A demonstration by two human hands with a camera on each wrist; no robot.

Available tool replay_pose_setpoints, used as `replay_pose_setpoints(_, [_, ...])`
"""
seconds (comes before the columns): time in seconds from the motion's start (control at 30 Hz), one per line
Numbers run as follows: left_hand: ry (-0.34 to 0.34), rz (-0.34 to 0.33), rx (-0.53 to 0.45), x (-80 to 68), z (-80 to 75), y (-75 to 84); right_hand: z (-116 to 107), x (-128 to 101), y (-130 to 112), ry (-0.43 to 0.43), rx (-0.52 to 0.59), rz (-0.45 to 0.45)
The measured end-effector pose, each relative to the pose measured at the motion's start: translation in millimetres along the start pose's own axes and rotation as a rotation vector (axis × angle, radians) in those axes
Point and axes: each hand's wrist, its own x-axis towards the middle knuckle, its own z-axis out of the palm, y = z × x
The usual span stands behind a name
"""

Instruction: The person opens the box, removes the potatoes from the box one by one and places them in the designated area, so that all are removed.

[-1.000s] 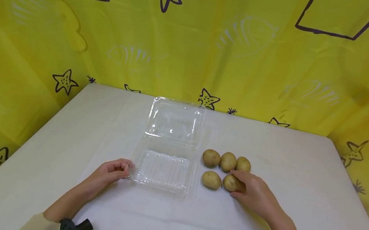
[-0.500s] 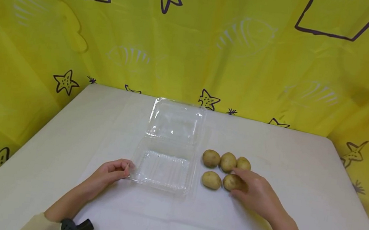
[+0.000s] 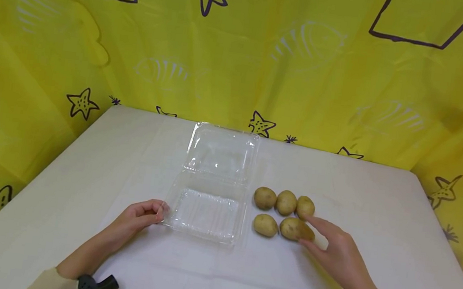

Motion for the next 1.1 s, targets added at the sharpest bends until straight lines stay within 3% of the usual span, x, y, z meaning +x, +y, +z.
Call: replay_pose_setpoints(1.1, [0.018, -0.009, 0.001, 2.7, 1.7, 3.0, 0.3, -9.8, -7.8, 0.008, 0.014, 0.045])
